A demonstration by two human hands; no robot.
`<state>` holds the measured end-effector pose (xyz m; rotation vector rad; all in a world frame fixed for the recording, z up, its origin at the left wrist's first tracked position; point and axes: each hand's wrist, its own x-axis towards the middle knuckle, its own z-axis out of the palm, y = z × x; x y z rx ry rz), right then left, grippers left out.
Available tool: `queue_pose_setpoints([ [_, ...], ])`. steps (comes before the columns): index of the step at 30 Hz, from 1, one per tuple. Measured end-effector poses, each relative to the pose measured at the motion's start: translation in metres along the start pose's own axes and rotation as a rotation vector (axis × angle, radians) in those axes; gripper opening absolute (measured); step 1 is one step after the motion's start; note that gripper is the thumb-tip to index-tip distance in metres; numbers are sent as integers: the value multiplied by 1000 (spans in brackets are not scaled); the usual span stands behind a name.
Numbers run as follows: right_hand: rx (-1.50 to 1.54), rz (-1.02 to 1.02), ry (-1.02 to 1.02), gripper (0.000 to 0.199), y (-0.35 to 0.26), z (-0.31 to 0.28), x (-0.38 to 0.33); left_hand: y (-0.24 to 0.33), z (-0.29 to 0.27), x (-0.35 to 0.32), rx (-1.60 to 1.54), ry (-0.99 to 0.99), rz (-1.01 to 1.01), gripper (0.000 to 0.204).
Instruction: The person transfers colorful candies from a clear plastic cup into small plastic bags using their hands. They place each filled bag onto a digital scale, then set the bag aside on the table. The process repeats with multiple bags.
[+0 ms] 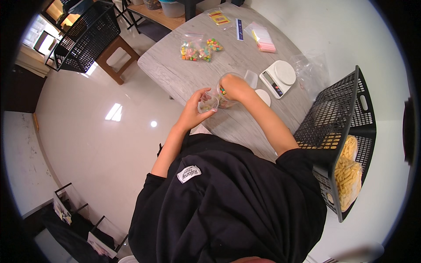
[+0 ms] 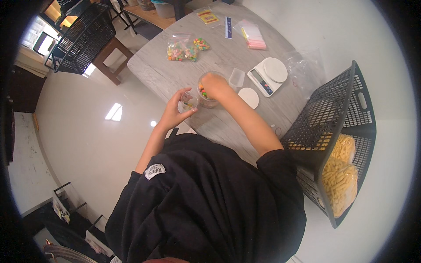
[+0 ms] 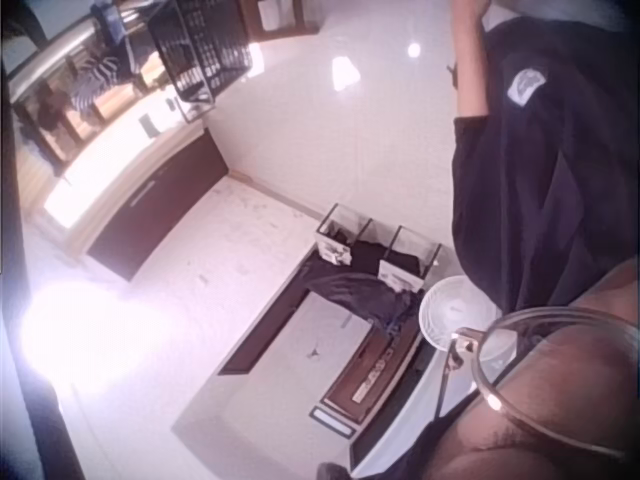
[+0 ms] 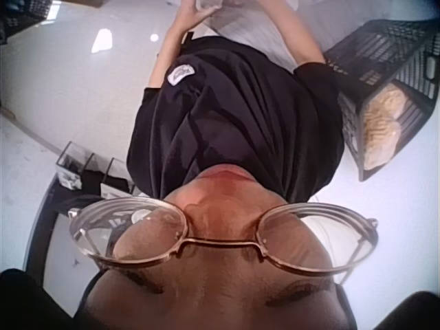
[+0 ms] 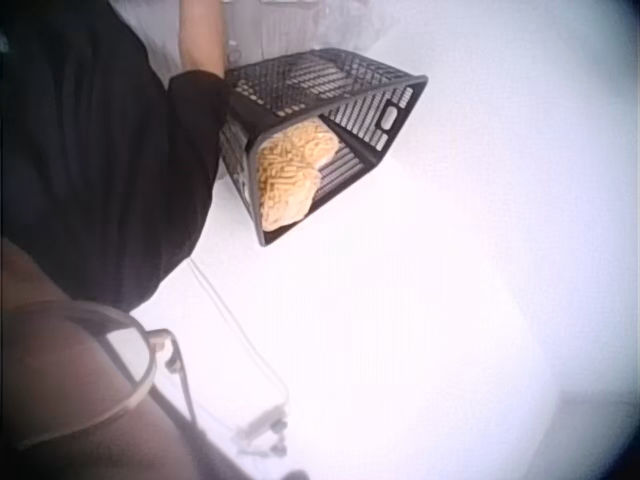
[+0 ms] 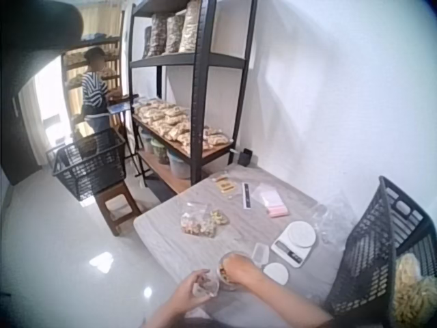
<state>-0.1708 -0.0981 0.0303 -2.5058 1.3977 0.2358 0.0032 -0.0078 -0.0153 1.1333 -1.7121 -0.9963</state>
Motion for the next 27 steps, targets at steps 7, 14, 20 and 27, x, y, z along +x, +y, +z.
queue_pose_setpoints([
  [7,8,29,-104,15,-3,-1,1,0,-2,-2,-2,12,-5,65],
  [14,-96,6,-93,17,2,8,4,-3,-3,-2,-16,19,-4,64],
  [20,-146,-29,-139,28,0,6,5,-2,-3,-2,-11,9,-2,64],
  [27,-164,-82,-162,28,0,3,7,-3,-3,-1,-15,6,5,64],
])
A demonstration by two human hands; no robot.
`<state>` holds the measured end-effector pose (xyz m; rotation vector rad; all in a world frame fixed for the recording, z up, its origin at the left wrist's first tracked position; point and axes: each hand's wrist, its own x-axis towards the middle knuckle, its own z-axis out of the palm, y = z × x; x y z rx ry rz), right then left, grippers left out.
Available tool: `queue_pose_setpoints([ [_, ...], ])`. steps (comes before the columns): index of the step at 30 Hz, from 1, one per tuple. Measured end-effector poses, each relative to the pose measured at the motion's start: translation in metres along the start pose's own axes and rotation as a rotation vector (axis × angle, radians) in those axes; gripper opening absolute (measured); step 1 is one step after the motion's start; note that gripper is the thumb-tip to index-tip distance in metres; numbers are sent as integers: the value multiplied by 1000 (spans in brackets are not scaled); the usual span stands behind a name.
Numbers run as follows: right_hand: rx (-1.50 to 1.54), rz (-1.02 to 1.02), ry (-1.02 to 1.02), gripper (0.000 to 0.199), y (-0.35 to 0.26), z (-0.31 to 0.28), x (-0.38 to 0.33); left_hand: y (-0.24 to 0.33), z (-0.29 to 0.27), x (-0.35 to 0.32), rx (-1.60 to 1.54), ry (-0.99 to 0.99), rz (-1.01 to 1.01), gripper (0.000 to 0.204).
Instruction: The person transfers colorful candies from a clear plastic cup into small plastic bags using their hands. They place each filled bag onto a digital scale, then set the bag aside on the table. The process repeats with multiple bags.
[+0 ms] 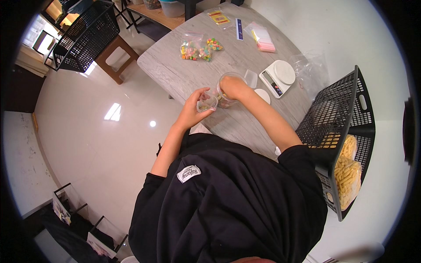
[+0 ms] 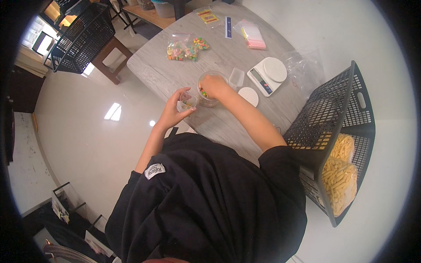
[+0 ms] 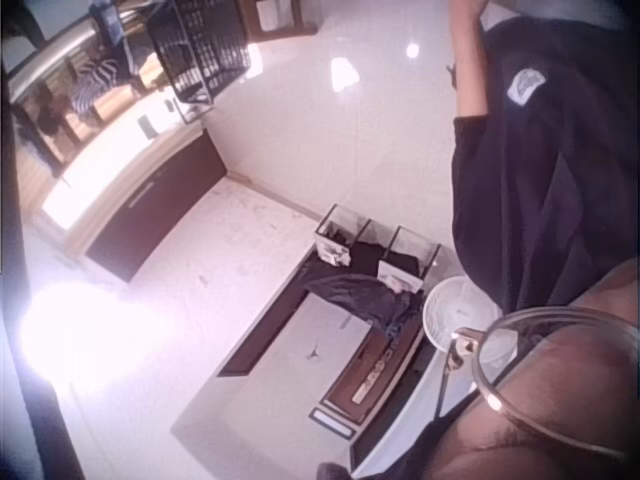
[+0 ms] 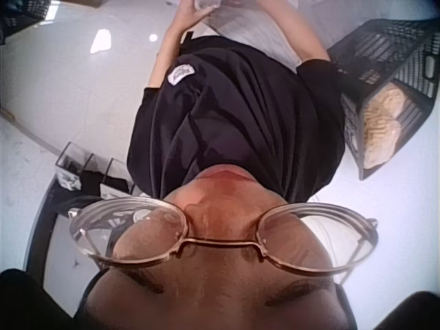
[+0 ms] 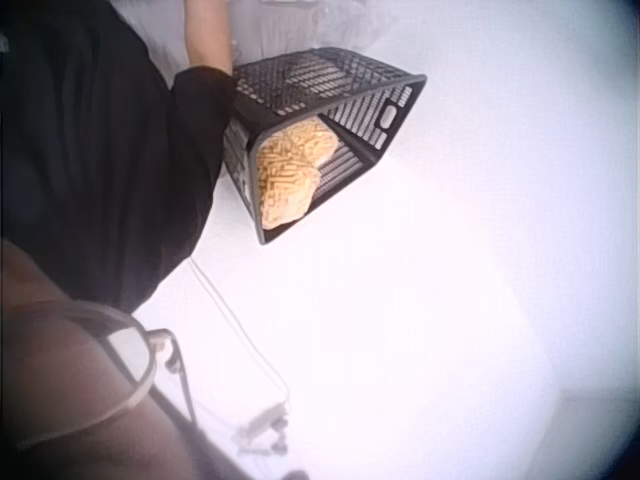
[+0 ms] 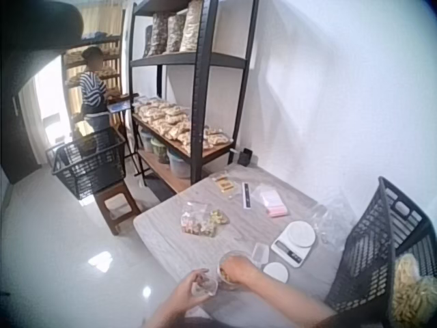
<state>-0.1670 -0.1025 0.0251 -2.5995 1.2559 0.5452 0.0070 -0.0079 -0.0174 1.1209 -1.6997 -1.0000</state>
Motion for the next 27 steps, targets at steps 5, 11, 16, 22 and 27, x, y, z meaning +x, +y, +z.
queue_pose_setpoints([
  [5,-58,4,41,25,-1,3,0,0,1,0,8,2,1,64],
  [11,-86,41,12,22,-5,1,3,0,0,0,5,-4,-9,64],
  [16,-130,39,-26,21,-7,-2,5,2,-1,0,16,-12,-18,64],
  [22,24,15,-18,23,-3,-12,-5,2,-1,-1,8,2,-9,64],
  [27,398,-139,168,22,9,-43,-39,8,-1,-1,-5,16,22,64],
])
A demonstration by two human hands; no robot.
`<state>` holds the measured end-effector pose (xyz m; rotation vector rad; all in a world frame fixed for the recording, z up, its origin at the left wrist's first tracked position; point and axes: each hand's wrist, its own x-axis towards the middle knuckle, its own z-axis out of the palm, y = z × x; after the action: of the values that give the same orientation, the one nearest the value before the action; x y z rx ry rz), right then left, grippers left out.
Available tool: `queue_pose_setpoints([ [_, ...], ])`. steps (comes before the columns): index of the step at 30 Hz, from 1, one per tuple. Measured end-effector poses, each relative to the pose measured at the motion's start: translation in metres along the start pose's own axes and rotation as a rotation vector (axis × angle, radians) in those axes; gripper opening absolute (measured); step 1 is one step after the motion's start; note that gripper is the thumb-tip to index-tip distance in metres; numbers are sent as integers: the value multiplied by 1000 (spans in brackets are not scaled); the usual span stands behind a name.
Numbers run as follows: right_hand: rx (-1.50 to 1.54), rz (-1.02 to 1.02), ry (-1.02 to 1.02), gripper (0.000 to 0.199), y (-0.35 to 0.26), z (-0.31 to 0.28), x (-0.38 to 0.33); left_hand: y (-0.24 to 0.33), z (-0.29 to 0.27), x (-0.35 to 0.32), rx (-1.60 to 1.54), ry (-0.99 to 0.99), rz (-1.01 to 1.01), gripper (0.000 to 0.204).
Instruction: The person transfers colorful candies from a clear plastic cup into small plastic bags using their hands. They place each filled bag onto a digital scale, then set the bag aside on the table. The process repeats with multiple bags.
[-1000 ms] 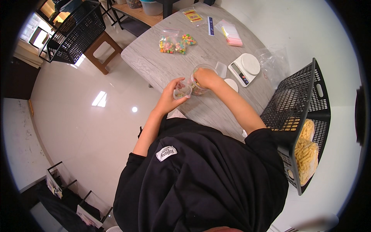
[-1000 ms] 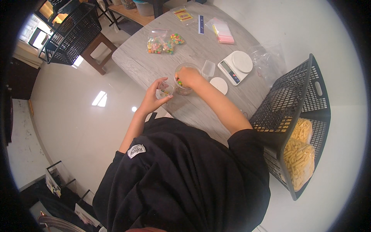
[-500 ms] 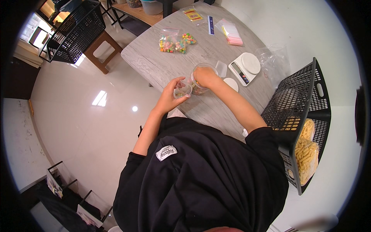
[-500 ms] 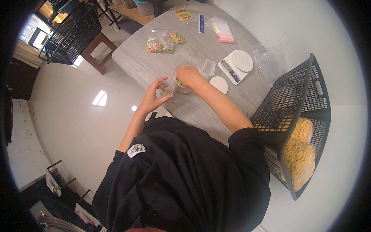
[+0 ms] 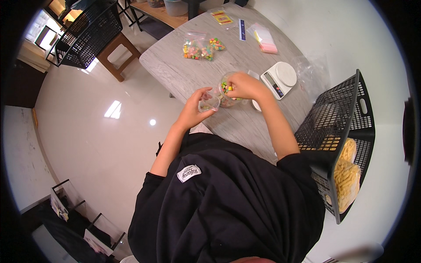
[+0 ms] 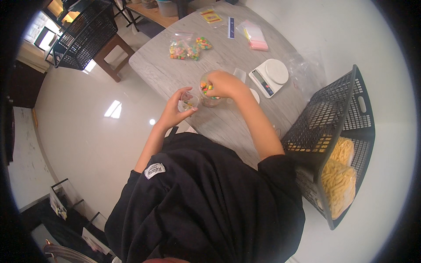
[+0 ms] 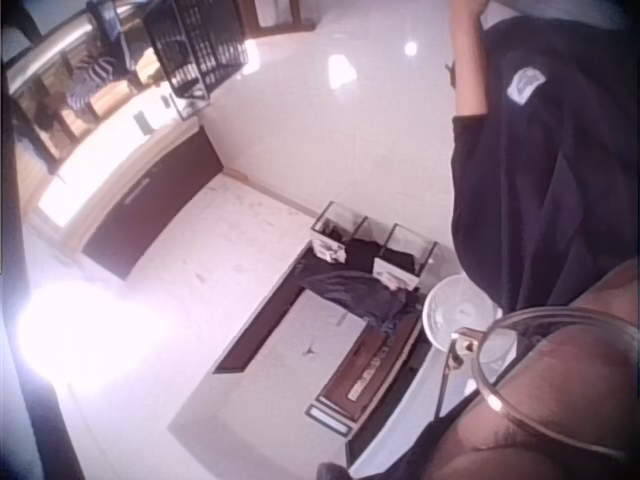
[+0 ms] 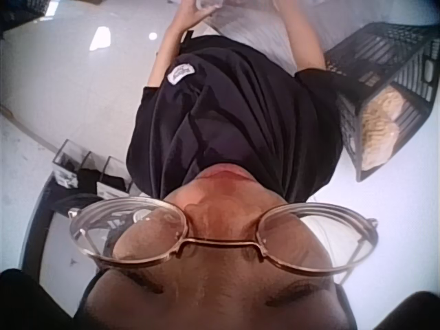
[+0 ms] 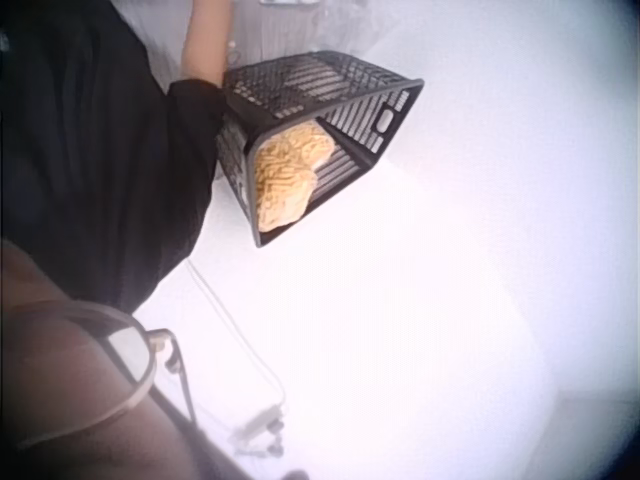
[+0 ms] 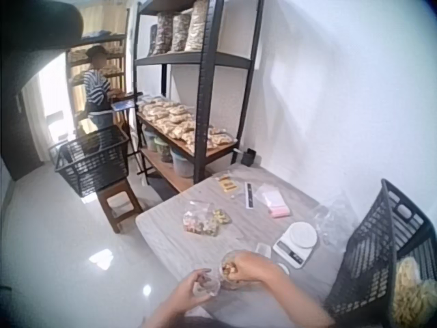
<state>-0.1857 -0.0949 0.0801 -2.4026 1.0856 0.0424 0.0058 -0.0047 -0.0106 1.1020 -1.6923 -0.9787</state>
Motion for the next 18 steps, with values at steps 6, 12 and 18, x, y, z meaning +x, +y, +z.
queue_pose_setpoints([
  [6,428,-108,122,21,-29,-20,-31,25,2,4,-15,34,31,65],
  [12,301,-171,143,25,-45,-9,-27,26,6,6,-23,55,101,64],
  [18,221,14,165,18,-20,-15,-23,17,6,-4,8,41,36,63],
])
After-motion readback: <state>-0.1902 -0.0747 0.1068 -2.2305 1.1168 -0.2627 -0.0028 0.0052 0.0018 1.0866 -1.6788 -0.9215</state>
